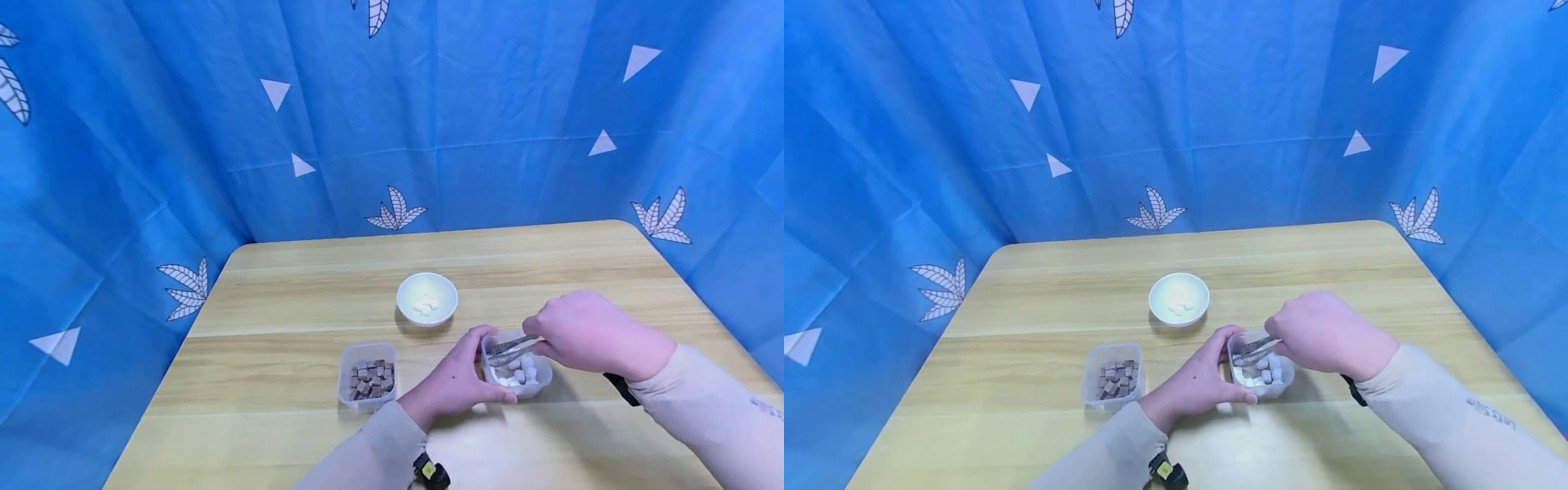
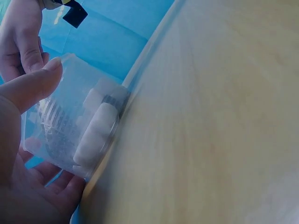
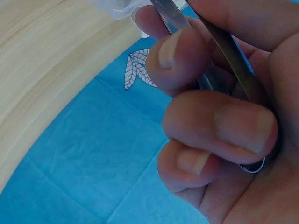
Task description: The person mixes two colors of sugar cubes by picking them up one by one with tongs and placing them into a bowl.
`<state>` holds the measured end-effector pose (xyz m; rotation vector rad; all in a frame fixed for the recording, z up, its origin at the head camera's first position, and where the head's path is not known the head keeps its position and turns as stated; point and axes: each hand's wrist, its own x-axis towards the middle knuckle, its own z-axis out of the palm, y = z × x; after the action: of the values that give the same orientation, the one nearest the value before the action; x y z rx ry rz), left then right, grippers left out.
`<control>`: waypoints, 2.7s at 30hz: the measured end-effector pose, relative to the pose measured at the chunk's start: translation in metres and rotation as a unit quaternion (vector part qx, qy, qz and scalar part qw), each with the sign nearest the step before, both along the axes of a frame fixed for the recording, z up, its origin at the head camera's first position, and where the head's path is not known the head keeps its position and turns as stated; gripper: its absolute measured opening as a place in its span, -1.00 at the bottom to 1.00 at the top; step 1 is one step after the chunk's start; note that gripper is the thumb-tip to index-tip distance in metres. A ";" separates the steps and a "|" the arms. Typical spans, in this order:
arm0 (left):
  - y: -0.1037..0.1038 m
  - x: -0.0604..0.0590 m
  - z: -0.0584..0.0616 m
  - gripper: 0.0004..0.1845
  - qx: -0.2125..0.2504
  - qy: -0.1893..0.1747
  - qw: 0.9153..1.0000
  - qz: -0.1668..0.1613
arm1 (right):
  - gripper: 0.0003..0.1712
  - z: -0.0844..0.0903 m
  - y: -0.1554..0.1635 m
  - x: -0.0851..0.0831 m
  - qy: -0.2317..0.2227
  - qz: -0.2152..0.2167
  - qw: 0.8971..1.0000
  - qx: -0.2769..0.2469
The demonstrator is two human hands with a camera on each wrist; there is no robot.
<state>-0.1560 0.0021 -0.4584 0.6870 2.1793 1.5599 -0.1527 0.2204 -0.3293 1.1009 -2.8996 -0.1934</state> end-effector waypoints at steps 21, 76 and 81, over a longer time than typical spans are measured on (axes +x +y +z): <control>0.001 -0.001 0.000 0.07 -0.007 0.010 1.000 0.005 | -0.62 0.032 0.014 0.008 -0.006 -0.011 1.000 -0.016; 0.001 -0.003 -0.003 0.11 -0.025 0.013 1.000 0.013 | -0.70 0.026 0.008 -0.037 -0.020 -0.005 0.988 -0.156; 0.002 -0.001 -0.002 0.14 -0.022 -0.006 0.999 0.022 | -0.69 0.034 0.029 -0.016 -0.064 -0.048 0.987 -0.136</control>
<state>-0.1568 0.0038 -0.4605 0.6179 2.2277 1.5292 -0.1684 0.2498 -0.2955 0.9620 -2.9726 0.2743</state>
